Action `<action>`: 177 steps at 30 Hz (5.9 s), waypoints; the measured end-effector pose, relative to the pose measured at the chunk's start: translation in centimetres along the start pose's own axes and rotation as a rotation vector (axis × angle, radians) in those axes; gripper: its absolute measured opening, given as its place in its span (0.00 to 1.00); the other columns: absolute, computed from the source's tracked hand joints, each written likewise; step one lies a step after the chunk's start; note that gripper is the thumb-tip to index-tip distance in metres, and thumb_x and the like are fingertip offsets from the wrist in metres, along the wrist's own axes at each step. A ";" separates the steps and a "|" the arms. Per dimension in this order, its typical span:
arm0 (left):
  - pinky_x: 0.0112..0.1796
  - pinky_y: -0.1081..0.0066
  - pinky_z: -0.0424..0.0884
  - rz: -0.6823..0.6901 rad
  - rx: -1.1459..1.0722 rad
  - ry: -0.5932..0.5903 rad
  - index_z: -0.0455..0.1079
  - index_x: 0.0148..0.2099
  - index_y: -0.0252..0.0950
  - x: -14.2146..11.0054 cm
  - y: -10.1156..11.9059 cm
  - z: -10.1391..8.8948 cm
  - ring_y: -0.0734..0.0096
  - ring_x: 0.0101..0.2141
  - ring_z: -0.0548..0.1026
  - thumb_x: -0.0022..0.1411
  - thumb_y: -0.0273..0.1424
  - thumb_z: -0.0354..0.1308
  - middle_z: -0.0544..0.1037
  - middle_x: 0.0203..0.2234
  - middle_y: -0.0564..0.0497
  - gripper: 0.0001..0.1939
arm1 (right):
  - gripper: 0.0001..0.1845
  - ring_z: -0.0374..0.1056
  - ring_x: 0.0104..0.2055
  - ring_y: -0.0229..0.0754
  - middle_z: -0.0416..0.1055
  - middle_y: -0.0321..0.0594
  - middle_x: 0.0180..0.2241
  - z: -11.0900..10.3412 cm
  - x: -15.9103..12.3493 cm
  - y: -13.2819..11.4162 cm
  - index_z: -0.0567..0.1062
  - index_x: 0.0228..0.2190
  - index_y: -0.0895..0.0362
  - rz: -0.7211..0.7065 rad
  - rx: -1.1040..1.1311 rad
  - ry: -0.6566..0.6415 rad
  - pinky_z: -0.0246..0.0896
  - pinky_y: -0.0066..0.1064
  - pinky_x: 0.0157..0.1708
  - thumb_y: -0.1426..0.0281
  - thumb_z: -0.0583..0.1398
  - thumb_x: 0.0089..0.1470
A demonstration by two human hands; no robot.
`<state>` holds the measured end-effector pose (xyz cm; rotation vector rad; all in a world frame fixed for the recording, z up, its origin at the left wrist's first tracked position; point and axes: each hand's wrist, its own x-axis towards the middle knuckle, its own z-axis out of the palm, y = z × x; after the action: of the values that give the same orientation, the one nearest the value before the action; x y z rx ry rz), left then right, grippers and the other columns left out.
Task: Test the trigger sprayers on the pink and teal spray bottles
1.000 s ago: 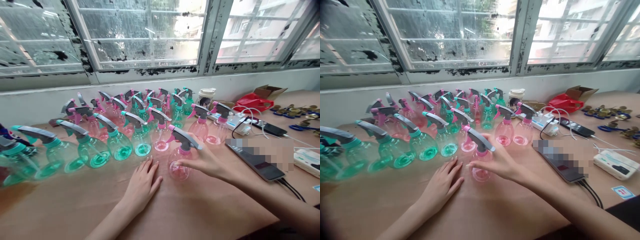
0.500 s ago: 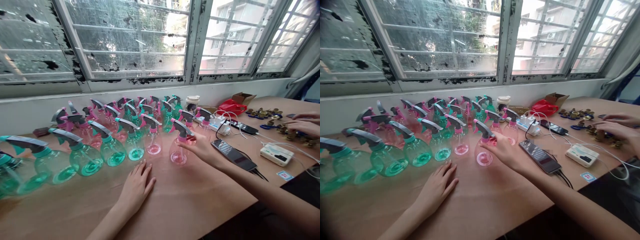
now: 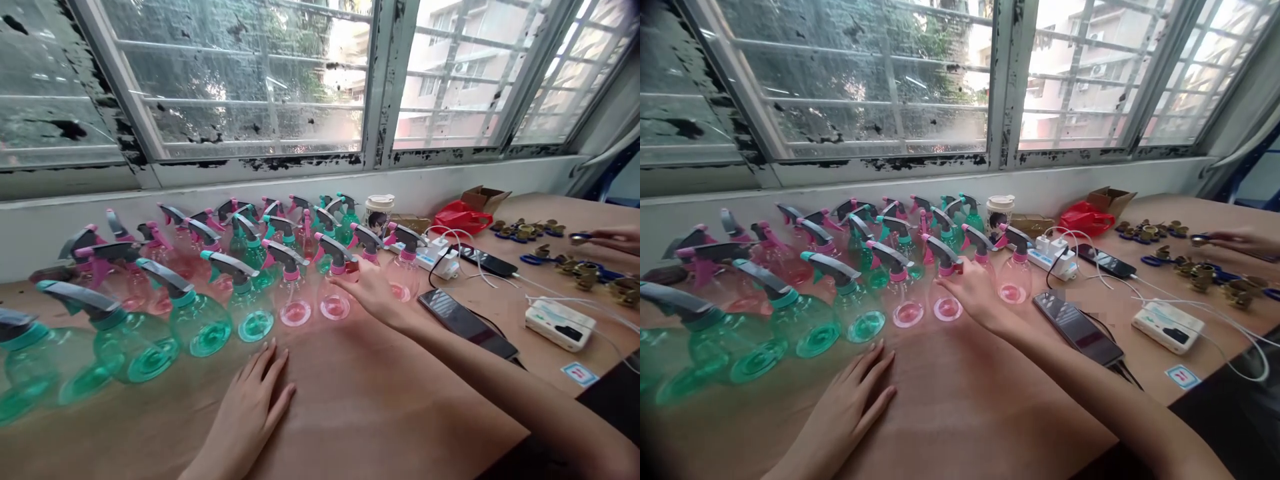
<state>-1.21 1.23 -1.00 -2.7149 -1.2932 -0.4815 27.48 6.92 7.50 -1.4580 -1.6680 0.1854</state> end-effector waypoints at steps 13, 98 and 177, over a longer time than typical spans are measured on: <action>0.52 0.52 0.70 0.047 0.061 0.052 0.65 0.63 0.39 -0.1 -0.4 0.2 0.51 0.57 0.69 0.72 0.44 0.45 0.67 0.61 0.43 0.24 | 0.26 0.72 0.49 0.52 0.76 0.50 0.47 -0.6 -0.4 -0.2 0.71 0.49 0.59 0.036 0.021 0.001 0.66 0.41 0.44 0.56 0.64 0.54; 0.54 0.50 0.66 -0.014 0.008 -0.053 0.66 0.61 0.34 0.0 1.4 -0.6 0.47 0.59 0.66 0.71 0.40 0.49 0.66 0.61 0.37 0.23 | 0.10 0.62 0.26 0.36 0.65 0.32 0.24 0.7 -4.6 -5.4 0.72 0.28 0.54 -0.222 0.632 -0.405 0.60 0.26 0.25 0.63 0.63 0.56; 0.52 0.48 0.68 -0.009 0.054 -0.069 0.65 0.62 0.32 0.1 1.6 -0.7 0.45 0.57 0.67 0.71 0.40 0.49 0.66 0.61 0.35 0.24 | 0.08 0.72 0.39 0.40 0.75 0.37 0.37 1.6 -3.9 -4.9 0.75 0.40 0.55 -0.207 0.824 -0.487 0.68 0.31 0.38 0.67 0.62 0.57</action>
<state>-0.11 0.08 -0.21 -2.7046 -1.3148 -0.3511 22.51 2.82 7.61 -0.6338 -1.7761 1.0415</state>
